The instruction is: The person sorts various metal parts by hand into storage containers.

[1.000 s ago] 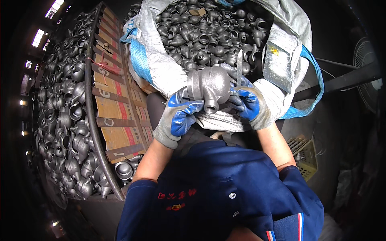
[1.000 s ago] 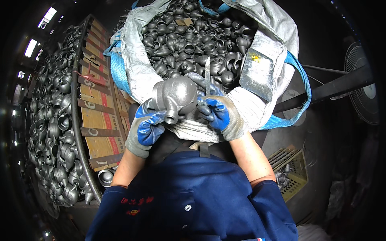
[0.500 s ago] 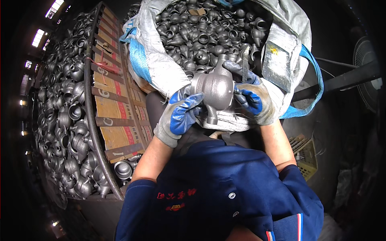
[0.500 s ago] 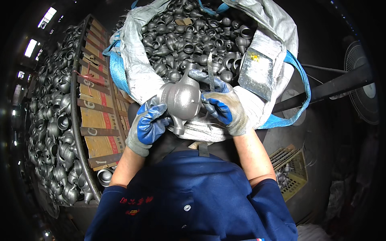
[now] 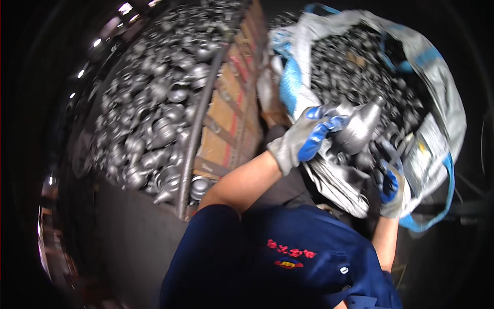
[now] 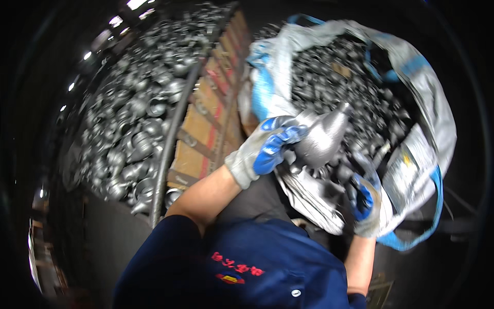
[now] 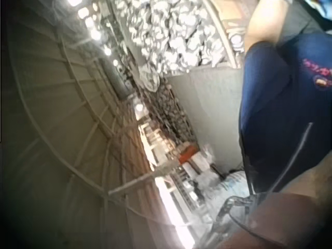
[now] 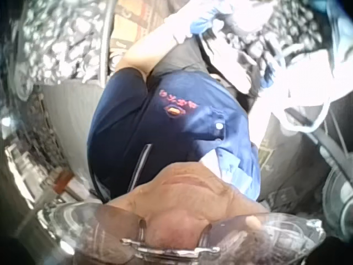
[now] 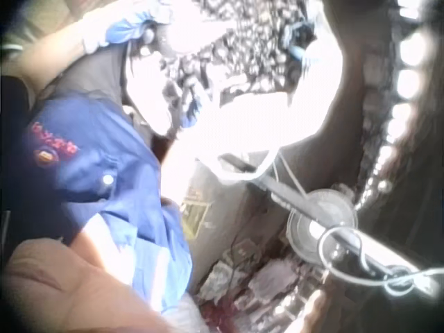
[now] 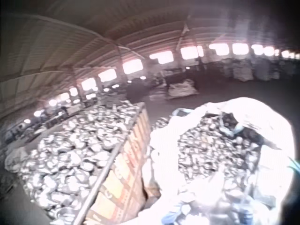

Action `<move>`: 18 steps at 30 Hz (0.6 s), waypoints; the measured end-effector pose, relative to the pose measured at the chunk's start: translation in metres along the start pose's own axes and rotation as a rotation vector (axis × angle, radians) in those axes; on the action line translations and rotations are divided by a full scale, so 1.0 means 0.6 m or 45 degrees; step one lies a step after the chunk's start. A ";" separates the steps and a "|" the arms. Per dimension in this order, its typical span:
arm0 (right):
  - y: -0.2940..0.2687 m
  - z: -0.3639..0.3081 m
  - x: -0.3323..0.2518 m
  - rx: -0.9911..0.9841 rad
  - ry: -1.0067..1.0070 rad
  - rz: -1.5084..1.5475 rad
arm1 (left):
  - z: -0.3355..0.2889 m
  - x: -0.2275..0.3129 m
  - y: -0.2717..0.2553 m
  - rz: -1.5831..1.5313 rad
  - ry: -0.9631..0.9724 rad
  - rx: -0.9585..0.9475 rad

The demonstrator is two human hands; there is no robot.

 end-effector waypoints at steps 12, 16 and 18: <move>-0.027 -0.018 0.088 -0.469 -0.103 -0.810 | -0.115 0.025 -0.432 -0.170 -0.292 0.959; -0.048 -0.014 0.113 -0.496 -0.071 -0.811 | -0.218 -0.062 -0.537 -0.377 -0.429 1.247; -0.048 -0.010 0.120 -0.527 -0.070 -0.791 | -0.259 -0.082 -0.550 -0.075 -0.407 1.101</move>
Point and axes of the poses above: each hand's wrist, its own z-axis towards the middle knuckle, its own y-axis out of the palm, x = y × z, the point moved 4 cm from there along z, towards the middle knuckle, and after that the axes turned 11 degrees about -x, right-handed, at the moved point
